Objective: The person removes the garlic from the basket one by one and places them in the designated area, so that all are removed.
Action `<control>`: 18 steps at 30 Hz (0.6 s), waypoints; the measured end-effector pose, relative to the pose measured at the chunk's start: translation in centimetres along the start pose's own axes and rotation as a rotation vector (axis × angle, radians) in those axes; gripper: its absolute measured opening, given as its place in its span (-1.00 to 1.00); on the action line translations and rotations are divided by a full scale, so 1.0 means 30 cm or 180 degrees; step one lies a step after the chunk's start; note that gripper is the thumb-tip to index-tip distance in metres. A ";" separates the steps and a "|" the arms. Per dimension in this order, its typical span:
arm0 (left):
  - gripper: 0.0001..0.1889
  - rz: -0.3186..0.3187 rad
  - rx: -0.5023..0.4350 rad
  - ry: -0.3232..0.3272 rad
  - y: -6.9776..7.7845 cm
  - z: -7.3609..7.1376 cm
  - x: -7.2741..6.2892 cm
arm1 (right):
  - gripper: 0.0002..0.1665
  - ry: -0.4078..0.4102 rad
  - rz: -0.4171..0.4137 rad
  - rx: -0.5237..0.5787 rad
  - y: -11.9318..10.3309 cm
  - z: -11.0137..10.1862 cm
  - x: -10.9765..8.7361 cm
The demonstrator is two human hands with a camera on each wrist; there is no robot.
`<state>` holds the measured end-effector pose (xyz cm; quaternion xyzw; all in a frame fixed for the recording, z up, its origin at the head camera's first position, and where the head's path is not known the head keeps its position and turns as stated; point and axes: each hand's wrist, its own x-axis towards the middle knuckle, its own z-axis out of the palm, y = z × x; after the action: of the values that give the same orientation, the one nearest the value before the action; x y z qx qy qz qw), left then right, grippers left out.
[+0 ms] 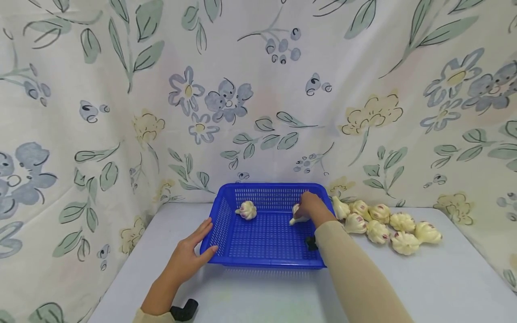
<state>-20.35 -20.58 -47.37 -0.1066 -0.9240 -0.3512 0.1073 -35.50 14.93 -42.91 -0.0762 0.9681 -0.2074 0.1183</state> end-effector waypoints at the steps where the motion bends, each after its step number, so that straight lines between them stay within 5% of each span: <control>1: -0.25 0.0003 0.0000 0.0000 0.000 0.000 0.000 | -0.37 -0.0011 0.0011 0.0022 0.001 0.002 0.002; 18: -0.25 0.0032 0.0016 0.0013 -0.003 0.000 0.000 | -0.51 -0.0075 0.0045 0.0020 -0.001 0.011 0.007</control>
<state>-20.39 -20.65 -47.44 -0.1102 -0.9241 -0.3486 0.1112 -35.59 14.73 -43.23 -0.0715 0.9665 -0.2088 0.1313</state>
